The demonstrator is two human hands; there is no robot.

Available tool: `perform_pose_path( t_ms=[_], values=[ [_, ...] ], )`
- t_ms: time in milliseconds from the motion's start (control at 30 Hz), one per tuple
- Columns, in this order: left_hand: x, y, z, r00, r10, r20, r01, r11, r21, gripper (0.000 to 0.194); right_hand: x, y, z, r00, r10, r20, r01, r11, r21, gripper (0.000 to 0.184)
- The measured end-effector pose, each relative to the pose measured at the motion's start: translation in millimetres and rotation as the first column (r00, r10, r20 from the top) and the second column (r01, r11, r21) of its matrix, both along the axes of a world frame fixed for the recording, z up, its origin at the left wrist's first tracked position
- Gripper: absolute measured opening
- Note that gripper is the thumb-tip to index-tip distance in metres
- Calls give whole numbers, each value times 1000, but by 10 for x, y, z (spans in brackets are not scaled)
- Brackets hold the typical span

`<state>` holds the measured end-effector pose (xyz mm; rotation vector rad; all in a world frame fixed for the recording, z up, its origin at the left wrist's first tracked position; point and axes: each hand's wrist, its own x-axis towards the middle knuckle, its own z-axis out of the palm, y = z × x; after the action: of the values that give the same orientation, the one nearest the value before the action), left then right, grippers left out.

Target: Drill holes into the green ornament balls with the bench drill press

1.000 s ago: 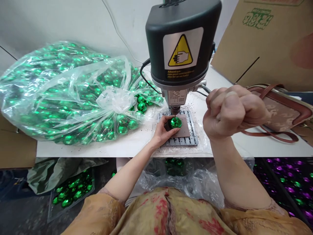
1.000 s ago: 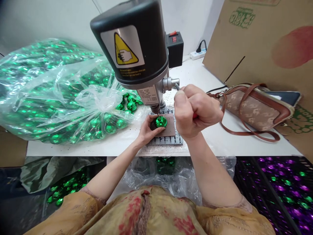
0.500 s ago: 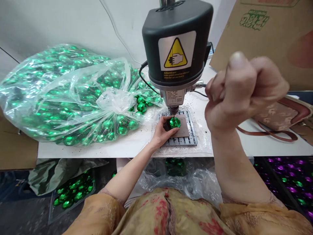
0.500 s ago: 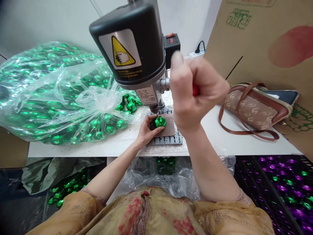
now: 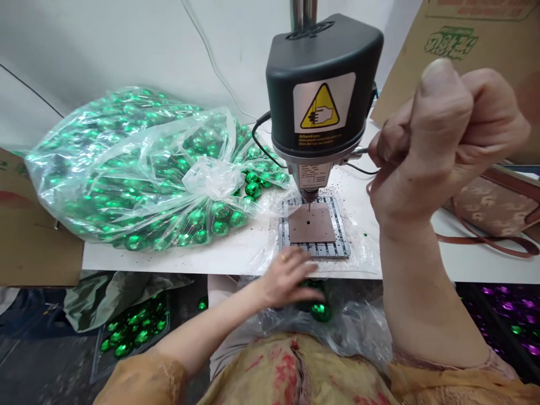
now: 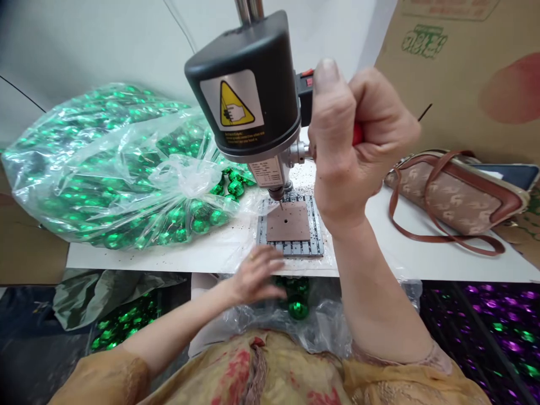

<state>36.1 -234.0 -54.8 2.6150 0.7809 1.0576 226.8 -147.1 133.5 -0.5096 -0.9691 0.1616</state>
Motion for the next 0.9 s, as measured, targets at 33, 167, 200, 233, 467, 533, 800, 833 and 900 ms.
perform_pose_path(
  t_ms=[33,167,200,233,467,533,800,833,900],
  values=[
    [-83,224,74,991,121,55,-118,992,-50,30,3,8,2,1000,7,-6,-7,1000,17,44],
    [-412,1266,354,795,603,69,-565,777,-279,12,9,46,-2,999,42,-21,-40,997,70,43],
    [-475,1482,385,771,634,60,-591,748,-300,16,9,53,-6,999,43,-24,-41,996,85,43],
    [-525,1656,398,756,653,44,-606,724,-329,23,10,58,-11,999,39,-28,-36,995,94,44],
    [-605,1821,377,780,623,63,-515,696,-500,43,-1,33,-32,1000,-2,-28,3,999,37,47],
    [-573,1662,433,791,586,177,-355,674,-648,45,-6,25,-31,1000,-3,-26,4,999,36,49],
    [-236,919,494,890,274,366,171,543,-822,57,-7,-4,-28,1000,-6,21,5,1000,19,48],
    [-188,881,447,891,258,375,182,552,-813,59,-4,-4,-30,1000,-11,26,11,1000,20,48],
    [-107,859,341,882,261,393,179,584,-791,62,3,0,-37,999,-36,40,36,999,6,50]
  ],
)
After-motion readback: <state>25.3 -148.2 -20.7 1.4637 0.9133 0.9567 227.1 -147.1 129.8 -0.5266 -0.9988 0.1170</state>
